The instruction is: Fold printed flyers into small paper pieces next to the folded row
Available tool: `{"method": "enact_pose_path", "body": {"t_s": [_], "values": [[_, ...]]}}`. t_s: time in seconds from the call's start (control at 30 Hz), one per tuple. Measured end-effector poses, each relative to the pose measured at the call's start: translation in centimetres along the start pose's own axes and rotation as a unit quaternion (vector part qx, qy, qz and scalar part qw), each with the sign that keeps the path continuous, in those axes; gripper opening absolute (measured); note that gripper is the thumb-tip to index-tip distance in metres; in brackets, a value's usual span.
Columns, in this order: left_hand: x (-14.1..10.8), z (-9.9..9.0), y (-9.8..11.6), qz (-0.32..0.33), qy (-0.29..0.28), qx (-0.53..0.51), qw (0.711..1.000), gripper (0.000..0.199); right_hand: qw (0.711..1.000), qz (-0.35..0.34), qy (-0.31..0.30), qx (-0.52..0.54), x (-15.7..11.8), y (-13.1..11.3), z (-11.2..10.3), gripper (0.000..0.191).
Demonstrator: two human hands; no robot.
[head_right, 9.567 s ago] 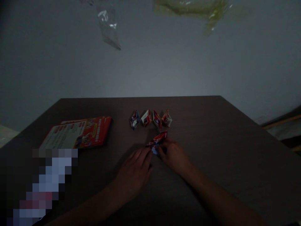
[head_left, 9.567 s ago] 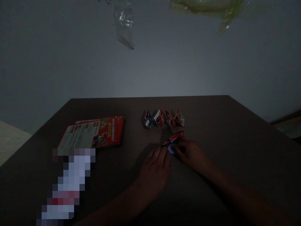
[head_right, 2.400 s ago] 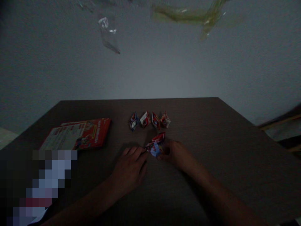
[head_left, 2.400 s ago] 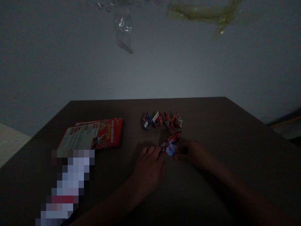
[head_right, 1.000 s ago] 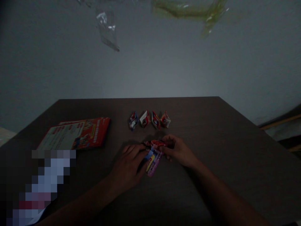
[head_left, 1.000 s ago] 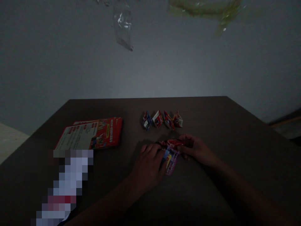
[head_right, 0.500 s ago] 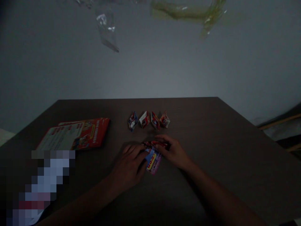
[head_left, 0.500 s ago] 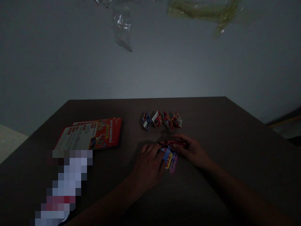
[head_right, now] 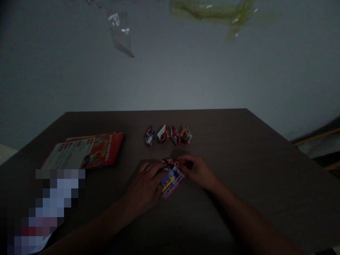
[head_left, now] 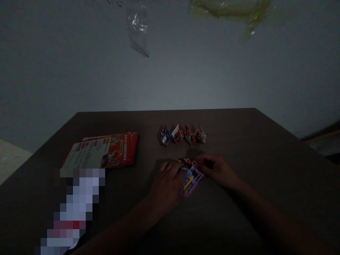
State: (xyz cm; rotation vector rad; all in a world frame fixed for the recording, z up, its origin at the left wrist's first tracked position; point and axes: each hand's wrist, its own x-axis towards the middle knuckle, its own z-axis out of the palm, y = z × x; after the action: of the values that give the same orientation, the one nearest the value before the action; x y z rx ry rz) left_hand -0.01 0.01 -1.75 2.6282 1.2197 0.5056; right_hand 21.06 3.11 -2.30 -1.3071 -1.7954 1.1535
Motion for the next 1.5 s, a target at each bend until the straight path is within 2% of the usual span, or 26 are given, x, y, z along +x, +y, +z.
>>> {"method": "enact_pose_path", "body": {"t_s": [0.33, 0.53, 0.73, 0.9, 1.07, 1.4, 1.5], "values": [[-0.1, 0.2, -0.1, -0.005, 0.007, -0.010, 1.000, 0.034, 0.992, -0.015, 0.002, -0.128, -0.1, -0.1, -0.6, 0.021], [-0.1, 0.2, -0.1, -0.006, -0.011, 0.000, 1.000, 0.039, 0.981, -0.035, -0.018, -0.190, -0.1, -0.2, -0.9, 0.021], [-0.2, 0.4, -0.2, -0.003, -0.008, 0.007, 1.000, 0.045, 0.960, -0.080, -0.024, -0.268, -0.3, -0.6, -1.1, 0.017], [-0.2, 0.5, -0.2, -0.005, -0.007, 0.011, 1.000, 0.046, 0.940, -0.129, -0.035, -0.314, -0.6, -1.3, -0.7, 0.021], [-0.1, 0.3, -0.2, -0.009, -0.022, 0.021, 1.000, 0.044, 0.932, -0.145, -0.055, -0.327, -0.8, -1.6, -0.2, 0.030], [-0.1, -0.1, 0.0, -0.006, -0.022, 0.020, 1.000, 0.036, 0.945, -0.132, -0.086, -0.288, -1.0, -1.9, -0.3, 0.039], [-0.2, 0.0, 0.0, -0.007, -0.028, 0.003, 1.000, 0.044, 0.948, -0.131, -0.101, -0.273, -1.1, -2.1, -0.4, 0.038]]}}
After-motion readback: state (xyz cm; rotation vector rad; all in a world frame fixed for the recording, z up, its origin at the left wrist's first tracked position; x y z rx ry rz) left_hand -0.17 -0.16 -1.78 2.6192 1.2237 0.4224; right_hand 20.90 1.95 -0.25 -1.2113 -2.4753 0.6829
